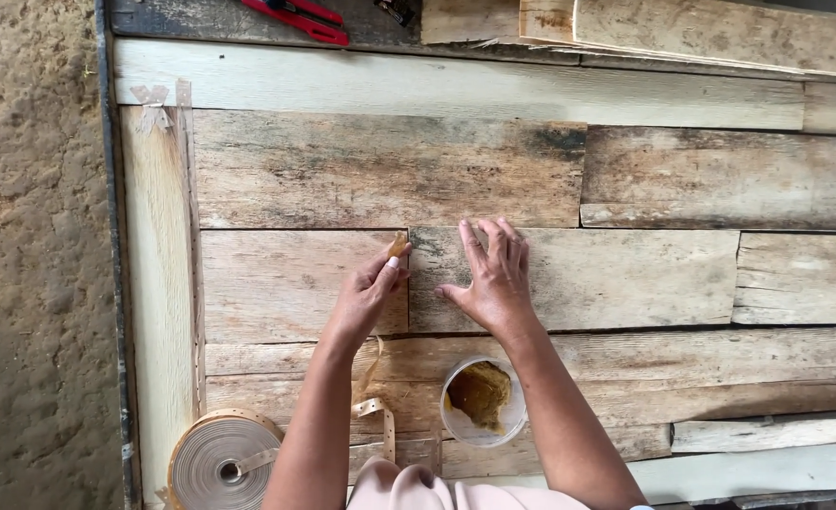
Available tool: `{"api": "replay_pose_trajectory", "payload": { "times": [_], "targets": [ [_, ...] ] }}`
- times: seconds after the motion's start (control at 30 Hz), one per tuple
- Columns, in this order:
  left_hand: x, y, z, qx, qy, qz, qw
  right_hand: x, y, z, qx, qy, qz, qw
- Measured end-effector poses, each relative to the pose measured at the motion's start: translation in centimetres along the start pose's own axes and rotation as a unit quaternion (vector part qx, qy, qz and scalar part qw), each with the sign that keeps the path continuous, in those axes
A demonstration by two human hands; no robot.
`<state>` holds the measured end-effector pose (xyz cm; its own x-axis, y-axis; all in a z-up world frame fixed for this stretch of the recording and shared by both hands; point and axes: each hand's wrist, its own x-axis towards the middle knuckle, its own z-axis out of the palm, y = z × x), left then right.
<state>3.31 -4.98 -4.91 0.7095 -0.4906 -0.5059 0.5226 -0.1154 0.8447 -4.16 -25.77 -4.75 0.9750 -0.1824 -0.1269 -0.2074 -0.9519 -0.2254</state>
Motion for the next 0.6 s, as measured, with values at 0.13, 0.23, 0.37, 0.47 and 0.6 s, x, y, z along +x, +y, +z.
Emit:
{"api": "replay_pose_trajectory", "payload": {
  "times": [0.13, 0.23, 0.37, 0.47, 0.6],
  "targets": [
    [0.09, -0.16, 0.39, -0.001, -0.004, -0.014, 1.0, -0.22, -0.02, 0.14, 0.006, 0.003, 0.004, 1.0],
    [0.2, -0.08, 0.43, -0.012, -0.011, -0.001, 1.0, -0.28, -0.2, -0.06, 0.001, 0.005, 0.007, 1.0],
    [0.37, -0.09, 0.35, -0.009, -0.018, -0.002, 1.0, -0.54, -0.43, -0.32, -0.006, 0.011, 0.003, 1.0],
    [0.45, -0.44, 0.4, -0.016, -0.018, 0.0, 1.0, -0.73, -0.53, -0.43, 0.003, 0.008, 0.007, 1.0],
    [0.27, 0.13, 0.3, -0.014, -0.02, -0.004, 1.0, -0.99, -0.37, 0.14, 0.005, 0.021, -0.001, 1.0]
  ]
}}
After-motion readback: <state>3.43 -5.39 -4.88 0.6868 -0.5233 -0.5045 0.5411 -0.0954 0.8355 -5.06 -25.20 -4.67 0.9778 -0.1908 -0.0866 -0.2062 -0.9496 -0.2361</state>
